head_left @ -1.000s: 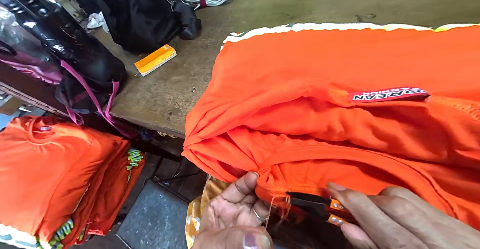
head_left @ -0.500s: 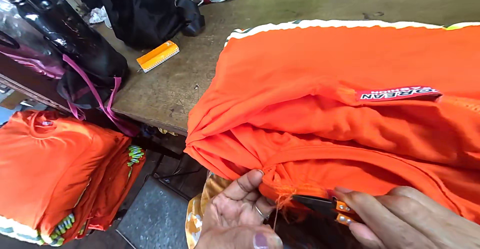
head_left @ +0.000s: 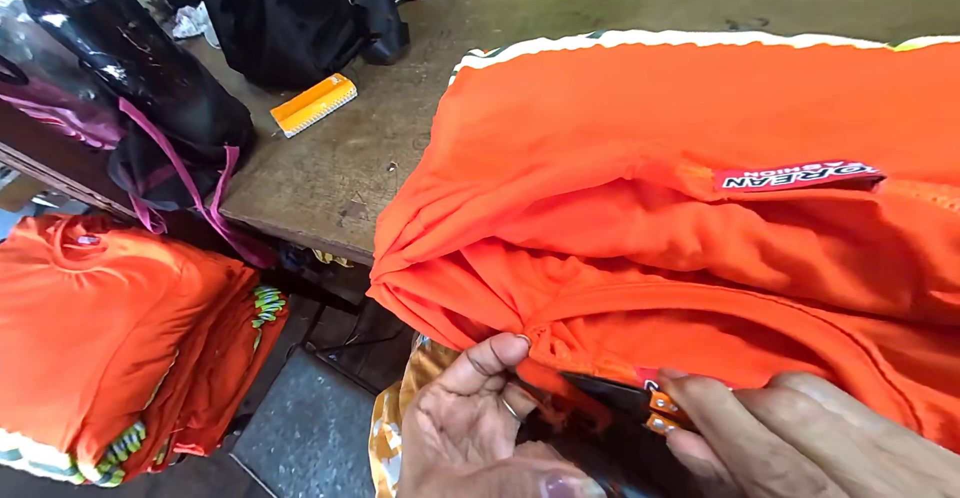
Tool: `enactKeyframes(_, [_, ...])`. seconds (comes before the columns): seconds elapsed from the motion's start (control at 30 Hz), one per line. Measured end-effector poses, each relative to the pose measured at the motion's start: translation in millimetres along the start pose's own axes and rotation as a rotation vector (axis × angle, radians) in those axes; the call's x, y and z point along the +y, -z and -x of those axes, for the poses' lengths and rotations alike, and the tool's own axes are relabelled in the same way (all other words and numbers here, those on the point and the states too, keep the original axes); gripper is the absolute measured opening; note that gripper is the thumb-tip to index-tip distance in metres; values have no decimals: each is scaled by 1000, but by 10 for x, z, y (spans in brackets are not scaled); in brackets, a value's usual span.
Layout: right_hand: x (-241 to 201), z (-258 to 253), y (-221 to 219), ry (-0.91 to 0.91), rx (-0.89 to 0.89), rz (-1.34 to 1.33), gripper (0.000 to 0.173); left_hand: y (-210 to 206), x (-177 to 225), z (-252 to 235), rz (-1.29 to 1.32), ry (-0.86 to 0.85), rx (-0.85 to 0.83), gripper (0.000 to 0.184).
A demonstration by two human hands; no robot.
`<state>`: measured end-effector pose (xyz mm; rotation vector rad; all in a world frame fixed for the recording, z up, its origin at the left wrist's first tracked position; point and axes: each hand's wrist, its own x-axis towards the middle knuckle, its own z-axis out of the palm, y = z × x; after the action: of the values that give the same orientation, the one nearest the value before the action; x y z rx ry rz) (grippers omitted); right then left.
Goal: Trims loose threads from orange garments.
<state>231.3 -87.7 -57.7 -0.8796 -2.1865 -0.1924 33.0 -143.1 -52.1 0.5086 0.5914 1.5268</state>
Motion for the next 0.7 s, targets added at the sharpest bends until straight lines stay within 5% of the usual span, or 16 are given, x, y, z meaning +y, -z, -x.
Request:
enactKeyframes(0.13, [7, 14, 5, -54, -46, -39, 34, -24, 37, 4, -85, -16, 10, 47])
enactKeyframes(0.33, [51, 42, 67, -429, -93, -550, 51, -137, 38, -99, -410, -174, 177, 25])
enactKeyframes(0.5, [6, 9, 101, -503, -100, -594, 35, -50, 96, -145, -592, -214, 103, 39])
enactKeyframes(0.7, [17, 1, 88, -543, -127, -722, 17, 30, 82, -121, -782, -368, 56, 30])
